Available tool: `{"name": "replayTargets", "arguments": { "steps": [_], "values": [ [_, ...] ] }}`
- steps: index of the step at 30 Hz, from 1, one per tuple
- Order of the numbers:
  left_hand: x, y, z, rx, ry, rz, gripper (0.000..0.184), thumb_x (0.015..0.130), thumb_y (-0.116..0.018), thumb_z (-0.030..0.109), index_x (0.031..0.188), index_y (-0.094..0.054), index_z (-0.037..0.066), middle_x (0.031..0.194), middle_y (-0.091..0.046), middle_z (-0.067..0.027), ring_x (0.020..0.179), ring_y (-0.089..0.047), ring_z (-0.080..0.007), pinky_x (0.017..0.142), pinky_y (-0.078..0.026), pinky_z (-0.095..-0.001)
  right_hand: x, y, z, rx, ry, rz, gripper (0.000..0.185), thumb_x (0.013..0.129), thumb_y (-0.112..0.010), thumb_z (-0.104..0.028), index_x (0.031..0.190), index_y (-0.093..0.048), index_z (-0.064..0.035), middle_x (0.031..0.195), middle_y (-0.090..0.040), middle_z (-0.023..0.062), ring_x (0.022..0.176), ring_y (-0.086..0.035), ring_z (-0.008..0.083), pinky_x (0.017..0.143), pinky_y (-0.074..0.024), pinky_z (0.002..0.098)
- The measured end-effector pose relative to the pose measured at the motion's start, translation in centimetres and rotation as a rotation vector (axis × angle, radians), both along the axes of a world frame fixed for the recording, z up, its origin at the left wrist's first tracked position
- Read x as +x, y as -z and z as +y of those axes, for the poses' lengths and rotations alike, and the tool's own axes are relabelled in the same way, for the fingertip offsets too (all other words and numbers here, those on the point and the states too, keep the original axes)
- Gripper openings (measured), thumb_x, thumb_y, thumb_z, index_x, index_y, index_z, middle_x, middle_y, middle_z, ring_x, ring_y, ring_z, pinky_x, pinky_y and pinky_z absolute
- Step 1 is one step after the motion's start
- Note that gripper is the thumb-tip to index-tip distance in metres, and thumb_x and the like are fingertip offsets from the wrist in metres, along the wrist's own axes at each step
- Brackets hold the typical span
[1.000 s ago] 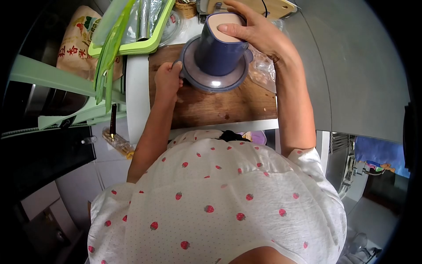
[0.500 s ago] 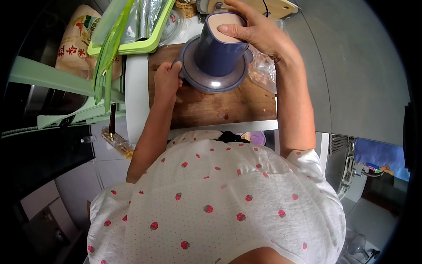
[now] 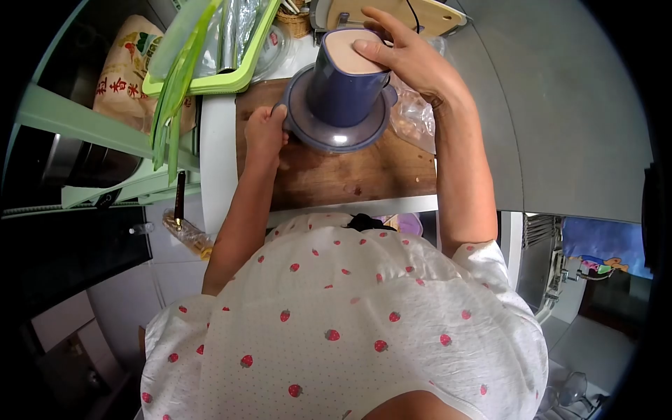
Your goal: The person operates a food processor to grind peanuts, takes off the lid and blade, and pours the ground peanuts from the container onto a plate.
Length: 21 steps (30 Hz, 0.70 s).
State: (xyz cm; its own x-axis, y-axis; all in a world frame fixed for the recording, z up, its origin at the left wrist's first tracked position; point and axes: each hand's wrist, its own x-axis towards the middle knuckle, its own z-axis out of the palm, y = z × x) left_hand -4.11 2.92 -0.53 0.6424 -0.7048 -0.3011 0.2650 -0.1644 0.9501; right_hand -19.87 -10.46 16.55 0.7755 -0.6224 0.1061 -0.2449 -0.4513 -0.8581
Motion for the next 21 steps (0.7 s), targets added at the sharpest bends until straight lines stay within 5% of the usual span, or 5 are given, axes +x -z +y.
{"name": "replayTargets", "arguments": {
  "steps": [13,21],
  "values": [
    [0.1,-0.2,0.1,0.028,-0.002,0.011,0.02,0.081,-0.059,0.019,0.072,-0.052,0.003,0.06,-0.05,-0.001,0.045,-0.044,-0.0073,0.041,-0.038,-0.0218,0.2,0.6,-0.6,-0.03,-0.053,0.054,0.069,0.082,-0.06,-0.024,0.132,-0.023,0.0057,0.131,-0.036,0.0237,0.122,-0.036,0.0278,0.1,-0.0294,0.0316],
    [0.3,0.5,0.1,-0.037,0.02,0.044,0.021,0.08,-0.059,0.02,0.07,-0.052,0.004,0.059,-0.05,-0.0009,0.044,-0.045,-0.0075,0.039,-0.038,-0.022,0.2,-0.5,0.7,0.004,0.091,0.079,0.07,0.081,-0.062,-0.023,0.135,-0.023,-0.0014,0.131,-0.036,0.0241,0.122,-0.037,0.0299,0.1,-0.0305,0.0333]
  ]
}}
